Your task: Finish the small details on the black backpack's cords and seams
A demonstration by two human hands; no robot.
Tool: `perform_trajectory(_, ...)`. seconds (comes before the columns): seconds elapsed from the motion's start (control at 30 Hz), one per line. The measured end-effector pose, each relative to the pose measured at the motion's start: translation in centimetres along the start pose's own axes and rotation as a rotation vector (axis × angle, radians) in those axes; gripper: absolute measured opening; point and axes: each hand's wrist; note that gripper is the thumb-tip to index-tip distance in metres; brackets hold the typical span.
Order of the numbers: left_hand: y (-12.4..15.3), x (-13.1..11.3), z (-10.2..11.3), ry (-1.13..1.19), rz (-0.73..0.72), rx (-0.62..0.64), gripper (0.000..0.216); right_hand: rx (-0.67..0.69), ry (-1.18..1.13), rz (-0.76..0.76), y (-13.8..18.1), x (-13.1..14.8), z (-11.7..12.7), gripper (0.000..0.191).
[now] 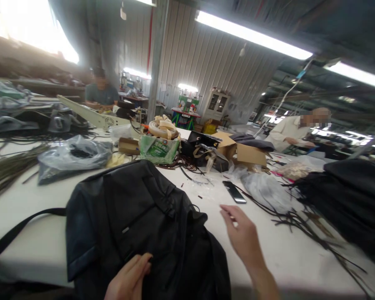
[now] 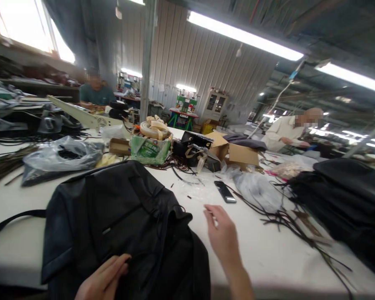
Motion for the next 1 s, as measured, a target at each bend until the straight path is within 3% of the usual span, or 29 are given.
perform_trajectory(0.1,0.1,-0.3,-0.5,0.083,0.064,-0.007,0.029,0.042,0.163,-0.24,-3.2,-6.1,0.2,0.044)
perform_trajectory(0.23,-0.3,-1.1,-1.0,0.101,0.131,-0.002,0.031,0.107,0.254,-0.339,-3.3,-10.8,-0.5,0.049)
perform_trajectory(0.4,-0.9,-2.1,-1.1,0.112,0.227,0.023,0.032,0.07,0.329,-0.313,-1.7,-12.7,-1.9,0.058)
perform_trajectory(0.6,-0.7,-2.2,-1.0,0.121,0.238,0.015,0.033,0.047,0.314,-0.277,-3.2,-13.4,-2.8,0.049)
perform_trajectory(0.7,-1.0,-2.1,-0.9,0.125,0.234,0.03,0.032,-0.015,0.156,-0.292,-3.1,-11.2,-1.6,0.048)
perform_trajectory(0.8,-1.3,-2.2,-0.9,0.12,0.232,0.025,0.032,-0.028,-0.118,-0.167,-1.3,-5.7,0.1,0.057)
perform_trajectory(0.87,-1.4,-2.2,-0.9,0.113,0.218,0.0,0.031,0.088,-0.327,-0.017,0.4,-0.6,1.1,0.056)
perform_trajectory(0.9,-1.4,-2.2,-0.9,0.111,0.203,-0.012,0.03,0.22,-0.397,0.098,1.2,2.0,1.3,0.05)
perform_trajectory(1.0,-1.2,-1.9,-1.0,0.105,0.151,-0.026,0.03,0.468,-0.448,0.474,2.7,8.5,1.1,0.031)
Point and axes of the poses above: each hand's wrist, its own y-axis away from the middle knuckle, its own z-axis out of the back of the hand, x = y × z, and after that the axes turned 13 degrees about -z, right-handed
